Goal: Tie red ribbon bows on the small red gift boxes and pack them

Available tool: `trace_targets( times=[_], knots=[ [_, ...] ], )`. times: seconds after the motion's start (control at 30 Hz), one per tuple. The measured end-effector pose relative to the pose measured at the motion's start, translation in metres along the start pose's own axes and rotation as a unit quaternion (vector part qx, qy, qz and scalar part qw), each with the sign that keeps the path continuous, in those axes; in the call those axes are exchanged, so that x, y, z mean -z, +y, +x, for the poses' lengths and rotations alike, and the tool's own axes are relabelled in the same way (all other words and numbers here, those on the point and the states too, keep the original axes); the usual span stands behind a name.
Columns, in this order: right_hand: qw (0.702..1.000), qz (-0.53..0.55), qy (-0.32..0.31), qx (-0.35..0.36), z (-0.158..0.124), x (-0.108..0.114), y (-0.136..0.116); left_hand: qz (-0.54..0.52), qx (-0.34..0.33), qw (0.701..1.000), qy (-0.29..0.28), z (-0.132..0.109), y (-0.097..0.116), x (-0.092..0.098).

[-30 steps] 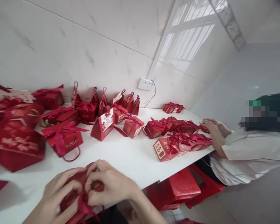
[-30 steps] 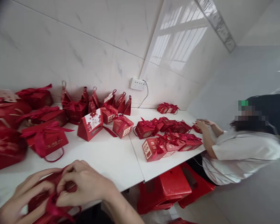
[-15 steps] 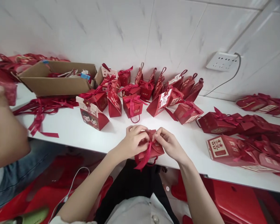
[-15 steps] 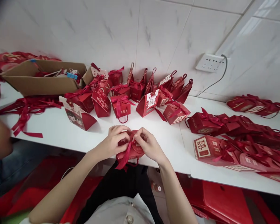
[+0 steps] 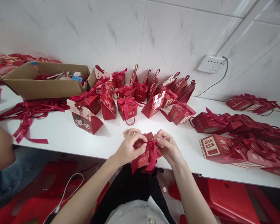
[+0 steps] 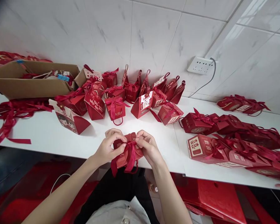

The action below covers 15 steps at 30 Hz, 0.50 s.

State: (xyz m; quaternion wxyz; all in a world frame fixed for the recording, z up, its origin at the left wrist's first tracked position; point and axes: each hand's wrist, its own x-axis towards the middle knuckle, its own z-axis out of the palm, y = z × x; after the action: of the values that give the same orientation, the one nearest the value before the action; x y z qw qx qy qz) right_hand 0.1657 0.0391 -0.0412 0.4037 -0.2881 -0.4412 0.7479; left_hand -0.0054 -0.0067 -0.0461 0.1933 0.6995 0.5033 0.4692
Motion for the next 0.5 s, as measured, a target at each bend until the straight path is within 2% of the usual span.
trace_targets(
  times=[0.1,0.2,0.27,0.37,0.5],
  knots=[
    [0.997,0.073,0.028,-0.005,0.001,0.002,0.001,-0.052,0.03,0.998,-0.006,0.003,-0.002,0.002],
    [0.997,0.07,0.023,-0.012,0.001,0.004,-0.001,-0.125,0.06,0.99,-0.038,0.006,-0.004,0.004],
    [0.998,0.051,0.025,0.0,0.0,0.004,-0.003,-0.15,0.05,0.986,-0.057,0.008,-0.004,0.006],
    [0.998,0.03,0.05,0.015,0.001,0.002,-0.004,-0.124,0.017,0.989,-0.084,0.011,0.003,0.01],
    [0.997,0.029,0.077,0.011,0.001,-0.004,-0.005,-0.031,-0.013,0.987,-0.159,0.012,0.022,0.014]
  ],
)
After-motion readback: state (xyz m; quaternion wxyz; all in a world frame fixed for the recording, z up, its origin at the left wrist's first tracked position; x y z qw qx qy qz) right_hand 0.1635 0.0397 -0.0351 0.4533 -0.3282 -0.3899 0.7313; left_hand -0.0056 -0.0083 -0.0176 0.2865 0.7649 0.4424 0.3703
